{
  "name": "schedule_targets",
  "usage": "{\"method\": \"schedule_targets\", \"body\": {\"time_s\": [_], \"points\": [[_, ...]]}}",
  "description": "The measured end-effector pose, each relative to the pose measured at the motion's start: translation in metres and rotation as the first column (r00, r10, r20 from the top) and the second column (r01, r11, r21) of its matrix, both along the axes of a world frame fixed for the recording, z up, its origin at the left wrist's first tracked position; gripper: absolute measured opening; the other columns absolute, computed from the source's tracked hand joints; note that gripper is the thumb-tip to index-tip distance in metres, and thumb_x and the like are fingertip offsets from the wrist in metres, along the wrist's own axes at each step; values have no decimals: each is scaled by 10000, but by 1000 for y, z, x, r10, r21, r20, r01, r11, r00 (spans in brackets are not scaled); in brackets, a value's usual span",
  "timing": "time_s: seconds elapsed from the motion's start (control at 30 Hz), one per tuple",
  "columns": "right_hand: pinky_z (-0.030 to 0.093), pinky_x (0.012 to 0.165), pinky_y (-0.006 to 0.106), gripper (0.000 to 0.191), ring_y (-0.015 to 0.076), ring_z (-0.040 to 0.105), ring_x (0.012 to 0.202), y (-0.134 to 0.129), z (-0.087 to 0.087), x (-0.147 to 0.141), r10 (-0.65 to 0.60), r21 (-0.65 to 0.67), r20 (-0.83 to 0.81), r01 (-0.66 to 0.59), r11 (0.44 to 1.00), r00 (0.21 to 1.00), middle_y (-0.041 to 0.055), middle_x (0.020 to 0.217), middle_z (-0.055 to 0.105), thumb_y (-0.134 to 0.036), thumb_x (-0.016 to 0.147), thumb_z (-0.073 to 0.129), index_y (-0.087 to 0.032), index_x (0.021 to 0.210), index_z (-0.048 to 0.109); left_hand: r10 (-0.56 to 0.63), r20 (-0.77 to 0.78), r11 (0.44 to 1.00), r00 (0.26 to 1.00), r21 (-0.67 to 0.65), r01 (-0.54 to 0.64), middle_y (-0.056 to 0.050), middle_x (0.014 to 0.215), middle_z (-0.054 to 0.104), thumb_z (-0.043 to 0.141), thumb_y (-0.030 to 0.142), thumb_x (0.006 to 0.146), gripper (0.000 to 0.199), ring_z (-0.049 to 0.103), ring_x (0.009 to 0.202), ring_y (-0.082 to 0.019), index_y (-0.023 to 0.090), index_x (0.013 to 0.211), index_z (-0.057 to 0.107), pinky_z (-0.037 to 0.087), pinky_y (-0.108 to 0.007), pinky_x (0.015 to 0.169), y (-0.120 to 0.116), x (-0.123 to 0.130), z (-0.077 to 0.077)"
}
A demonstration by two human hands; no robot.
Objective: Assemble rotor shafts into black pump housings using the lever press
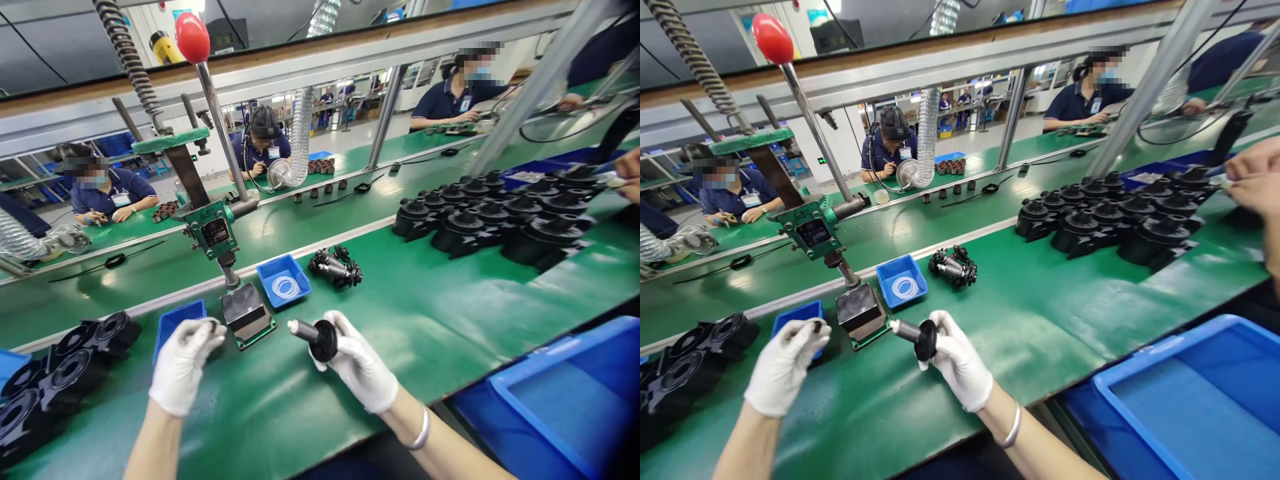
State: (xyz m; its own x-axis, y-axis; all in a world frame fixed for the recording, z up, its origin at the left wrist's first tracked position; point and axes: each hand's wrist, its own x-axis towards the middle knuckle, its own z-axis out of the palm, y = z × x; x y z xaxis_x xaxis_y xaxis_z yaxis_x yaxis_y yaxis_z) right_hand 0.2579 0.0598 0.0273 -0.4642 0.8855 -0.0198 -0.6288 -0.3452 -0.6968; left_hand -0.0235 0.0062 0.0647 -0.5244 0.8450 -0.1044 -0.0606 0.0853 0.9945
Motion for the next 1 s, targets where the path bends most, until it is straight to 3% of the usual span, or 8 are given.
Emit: {"method": "schedule_targets", "body": {"time_s": [0.07,0.13,0.23,0.3,0.4,0.6,0.83,1.0], "points": [[475,537,267,336,141,554,653,3,10,-5,-65,56,31,63,996,997,-6,894,543,-269,743,739,-238,924,458,-23,451,998,892,61,-5,-29,909,689,858,276,625,379,701,815,-160,186,928,649,585,-266,750,-8,31,-4],[496,520,260,358,127,548,633,3,17,-11,-95,126,79,85,988,992,-15,888,525,-271,728,762,-231,900,450,-76,685,996,724,84,25,-36,888,682,861,177,630,436,677,745,-110,190,1021,668,573,-206,687,-11,55,-13],[514,484,250,393,108,526,599,-1,18,-17,-103,214,155,68,974,983,-21,885,501,-284,705,787,-224,880,439,-176,824,984,539,163,72,-39,875,661,792,172,745,290,628,666,-61,181,1016,689,546,-166,621,-13,75,-26],[513,468,245,413,105,501,602,-5,14,-19,-97,255,183,48,966,978,-20,878,481,-337,693,792,-224,875,438,-215,844,977,491,187,107,-37,855,648,771,203,781,214,606,633,-51,169,980,698,539,-168,602,-13,81,-32],[494,490,237,411,113,478,623,-10,6,-17,-121,314,221,47,948,968,-16,849,472,-365,674,780,-223,862,443,-248,816,968,522,194,157,-27,819,637,803,250,755,265,590,606,-50,161,984,703,538,-177,595,-13,86,-34],[456,615,272,266,148,473,685,-12,1,-12,-291,433,293,145,890,911,-8,812,468,-231,686,651,-232,853,444,-180,672,984,718,123,131,-14,793,637,896,332,605,401,590,598,-61,149,915,722,539,-182,600,-11,97,-28],[446,861,363,331,209,518,947,-7,10,-43,-813,796,221,381,470,539,55,1010,477,-59,627,499,-228,901,424,-254,494,967,832,145,209,-25,860,673,853,401,636,380,636,718,-124,173,891,688,544,-235,681,-11,143,-41],[448,889,389,344,218,513,977,-2,17,-62,-858,853,176,361,377,482,56,999,470,-53,601,477,-223,895,419,-349,421,937,837,155,313,-68,1033,691,755,490,721,392,659,945,-221,209,974,654,561,-324,803,-10,147,-51]]}}
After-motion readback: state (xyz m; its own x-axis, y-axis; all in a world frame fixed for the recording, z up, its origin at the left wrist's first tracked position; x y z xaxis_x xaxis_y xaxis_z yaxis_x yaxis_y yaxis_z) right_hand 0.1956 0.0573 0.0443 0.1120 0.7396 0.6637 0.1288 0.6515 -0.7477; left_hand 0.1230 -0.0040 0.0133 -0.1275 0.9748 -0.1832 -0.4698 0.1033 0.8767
